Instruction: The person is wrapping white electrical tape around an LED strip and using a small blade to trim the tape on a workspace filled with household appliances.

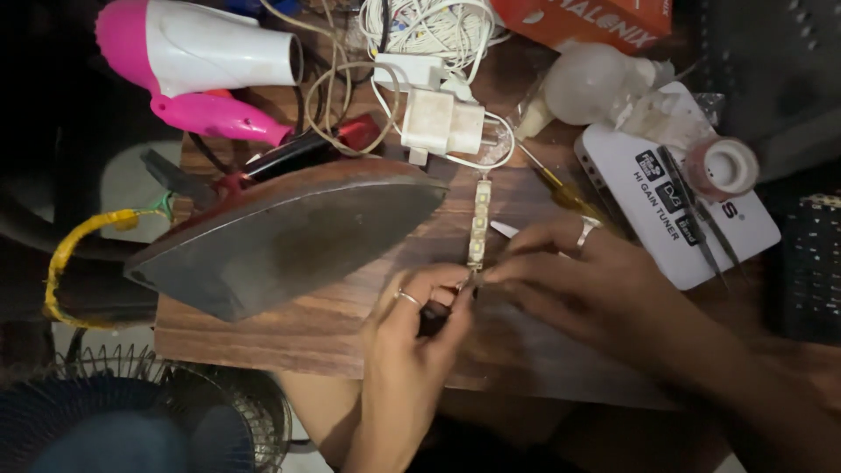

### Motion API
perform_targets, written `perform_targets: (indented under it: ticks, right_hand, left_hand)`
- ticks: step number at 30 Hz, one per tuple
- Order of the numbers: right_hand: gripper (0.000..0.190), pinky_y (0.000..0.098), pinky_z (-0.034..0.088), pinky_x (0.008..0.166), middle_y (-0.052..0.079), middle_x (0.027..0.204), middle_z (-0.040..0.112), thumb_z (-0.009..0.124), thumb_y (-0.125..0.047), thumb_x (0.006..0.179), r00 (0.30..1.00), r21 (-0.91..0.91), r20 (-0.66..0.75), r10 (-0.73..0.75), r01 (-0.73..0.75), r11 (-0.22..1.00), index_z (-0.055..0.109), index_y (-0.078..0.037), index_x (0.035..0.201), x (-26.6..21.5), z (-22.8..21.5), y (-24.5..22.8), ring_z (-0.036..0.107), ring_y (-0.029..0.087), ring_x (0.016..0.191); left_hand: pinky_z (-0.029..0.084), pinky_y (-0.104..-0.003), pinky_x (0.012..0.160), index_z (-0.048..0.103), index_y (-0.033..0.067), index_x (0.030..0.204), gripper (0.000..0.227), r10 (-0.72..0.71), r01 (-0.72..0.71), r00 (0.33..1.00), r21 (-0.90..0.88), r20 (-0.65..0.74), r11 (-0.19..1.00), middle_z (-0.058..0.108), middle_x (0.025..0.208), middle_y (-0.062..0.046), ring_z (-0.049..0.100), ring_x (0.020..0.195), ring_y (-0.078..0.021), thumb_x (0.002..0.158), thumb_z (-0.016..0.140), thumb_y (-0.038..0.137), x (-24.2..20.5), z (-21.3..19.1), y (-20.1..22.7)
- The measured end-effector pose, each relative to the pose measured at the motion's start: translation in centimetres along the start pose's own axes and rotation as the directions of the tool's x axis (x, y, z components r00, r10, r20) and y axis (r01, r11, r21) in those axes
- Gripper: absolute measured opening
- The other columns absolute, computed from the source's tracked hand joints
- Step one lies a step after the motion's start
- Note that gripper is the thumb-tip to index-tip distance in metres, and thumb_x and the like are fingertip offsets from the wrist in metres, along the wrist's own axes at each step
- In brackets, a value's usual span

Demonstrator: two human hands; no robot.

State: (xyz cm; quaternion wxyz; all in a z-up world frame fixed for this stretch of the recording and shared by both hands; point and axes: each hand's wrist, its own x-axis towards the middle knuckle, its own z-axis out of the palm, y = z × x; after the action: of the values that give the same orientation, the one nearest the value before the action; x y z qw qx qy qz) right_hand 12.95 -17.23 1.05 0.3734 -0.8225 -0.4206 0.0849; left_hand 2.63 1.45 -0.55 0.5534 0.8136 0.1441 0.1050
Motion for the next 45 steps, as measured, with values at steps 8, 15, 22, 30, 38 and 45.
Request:
perform_targets:
  ticks: [8,15,22,30,38,45]
  right_hand:
    - [0.026,0.0343,0.057,0.089,0.003,0.109,0.074,0.075,-0.013,0.088,0.995,0.051,-0.042,-0.095,0.097,0.994,0.073,-0.015,0.114,-0.1,0.2,0.7,0.071,0.020,0.105]
    - [0.033,0.0341,0.053,0.080,0.002,0.102,0.077,0.079,-0.014,0.082,0.989,0.003,-0.021,-0.150,0.150,0.989,0.077,-0.016,0.115,0.0,0.9,0.9,0.067,0.024,0.095]
    - [0.026,0.0353,0.057,0.073,0.001,0.096,0.078,0.080,-0.014,0.084,0.977,0.119,-0.040,-0.210,0.213,0.970,0.077,-0.015,0.110,-0.9,1.6,1.1,0.067,0.023,0.092]
    - [0.026,0.0459,0.042,0.102,0.005,0.101,0.077,0.075,-0.016,0.088,0.990,0.297,0.092,-0.102,0.071,0.952,0.069,-0.009,0.113,-1.4,2.6,2.3,0.073,0.021,0.086]
    - [0.025,0.0324,0.057,0.069,0.006,0.097,0.077,0.075,-0.017,0.087,0.972,0.284,-0.120,0.201,-0.160,0.945,0.066,-0.006,0.108,-0.6,0.8,-0.4,0.073,0.018,0.081]
    - [0.015,0.0368,0.050,0.083,0.002,0.084,0.069,0.080,-0.016,0.089,0.948,0.224,-0.123,-0.294,0.315,0.922,0.072,-0.009,0.099,-1.2,1.4,-0.3,0.064,0.016,0.075]
  left_hand:
    - [0.058,-0.033,0.074,0.067,0.0049,0.117,0.030,0.203,-0.205,0.979,0.116,0.031,0.972,0.073,0.101,-0.011,0.073,0.088,-0.0231,0.089,0.075,-0.001,-1.4,-0.6,0.2]
    - [0.056,-0.038,0.087,0.065,0.0030,0.116,0.026,0.457,-0.485,0.871,0.168,0.181,0.858,0.071,0.107,-0.012,0.069,0.099,-0.0298,0.092,0.073,-0.004,-2.6,-1.5,1.0]
    - [0.055,-0.037,0.095,0.070,0.0036,0.118,0.031,0.516,-0.613,0.777,0.245,0.361,0.751,0.068,0.118,-0.011,0.067,0.112,-0.0284,0.087,0.064,0.000,-3.4,-2.3,2.2]
    - [0.059,-0.030,0.084,0.075,0.0067,0.112,0.023,0.412,-0.447,0.893,0.265,0.179,0.854,0.069,0.112,-0.010,0.073,0.098,-0.0209,0.089,0.075,0.001,-4.5,-0.2,2.2]
    - [0.054,-0.024,0.067,0.078,0.0048,0.106,0.019,0.184,-0.192,0.980,0.136,0.072,0.972,0.077,0.092,-0.006,0.071,0.077,-0.0133,0.088,0.076,0.001,-4.4,-0.2,1.1]
    - [0.050,-0.016,0.066,0.076,0.0004,0.108,0.016,-0.211,0.228,0.973,-0.281,0.090,0.932,0.076,0.088,0.000,0.064,0.077,-0.0021,0.093,0.071,0.001,-3.4,-0.3,-0.4]
